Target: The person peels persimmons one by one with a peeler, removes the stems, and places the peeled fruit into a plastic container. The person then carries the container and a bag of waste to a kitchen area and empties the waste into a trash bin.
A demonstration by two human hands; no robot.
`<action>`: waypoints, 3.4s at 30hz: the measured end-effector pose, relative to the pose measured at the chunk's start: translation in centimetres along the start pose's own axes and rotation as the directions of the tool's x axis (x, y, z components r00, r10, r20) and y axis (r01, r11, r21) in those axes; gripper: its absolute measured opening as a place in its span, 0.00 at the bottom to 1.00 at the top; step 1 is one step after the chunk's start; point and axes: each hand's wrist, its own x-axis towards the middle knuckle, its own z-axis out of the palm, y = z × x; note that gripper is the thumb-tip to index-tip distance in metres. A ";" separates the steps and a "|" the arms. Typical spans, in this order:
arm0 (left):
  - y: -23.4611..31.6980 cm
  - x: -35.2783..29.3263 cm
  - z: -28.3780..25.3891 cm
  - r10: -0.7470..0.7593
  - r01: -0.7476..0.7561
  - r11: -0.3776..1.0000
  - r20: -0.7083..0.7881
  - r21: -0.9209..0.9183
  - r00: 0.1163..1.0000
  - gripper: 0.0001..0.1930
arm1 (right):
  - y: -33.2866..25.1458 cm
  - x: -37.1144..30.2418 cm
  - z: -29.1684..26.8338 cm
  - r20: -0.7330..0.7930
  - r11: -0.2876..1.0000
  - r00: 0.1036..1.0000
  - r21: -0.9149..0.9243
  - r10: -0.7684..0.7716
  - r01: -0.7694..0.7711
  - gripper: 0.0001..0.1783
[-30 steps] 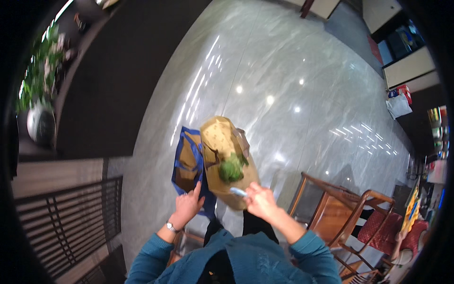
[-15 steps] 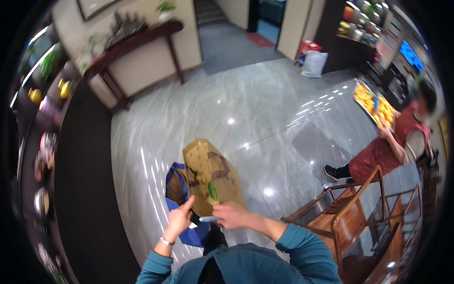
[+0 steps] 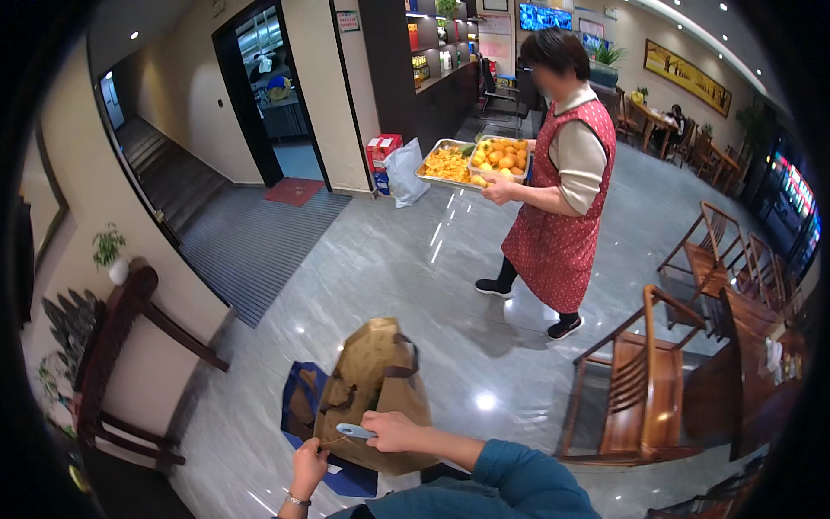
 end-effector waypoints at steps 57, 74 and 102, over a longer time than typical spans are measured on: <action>70.3 76.6 72.1 0.380 -0.479 0.826 0.332 0.297 0.863 0.09 | 106.4 -34.0 -74.2 -0.259 0.041 0.395 0.875 0.881 0.483 0.07; 76.6 70.2 95.4 0.335 -0.304 0.859 -0.004 0.412 0.942 0.09 | 116.7 -38.7 -68.5 -0.676 0.995 0.736 -0.088 -0.018 -0.056 0.13; 64.0 69.1 85.2 0.411 -0.507 0.791 0.317 0.344 0.855 0.12 | 101.9 -40.2 -53.2 -0.826 0.811 0.522 -0.151 0.211 -0.566 0.13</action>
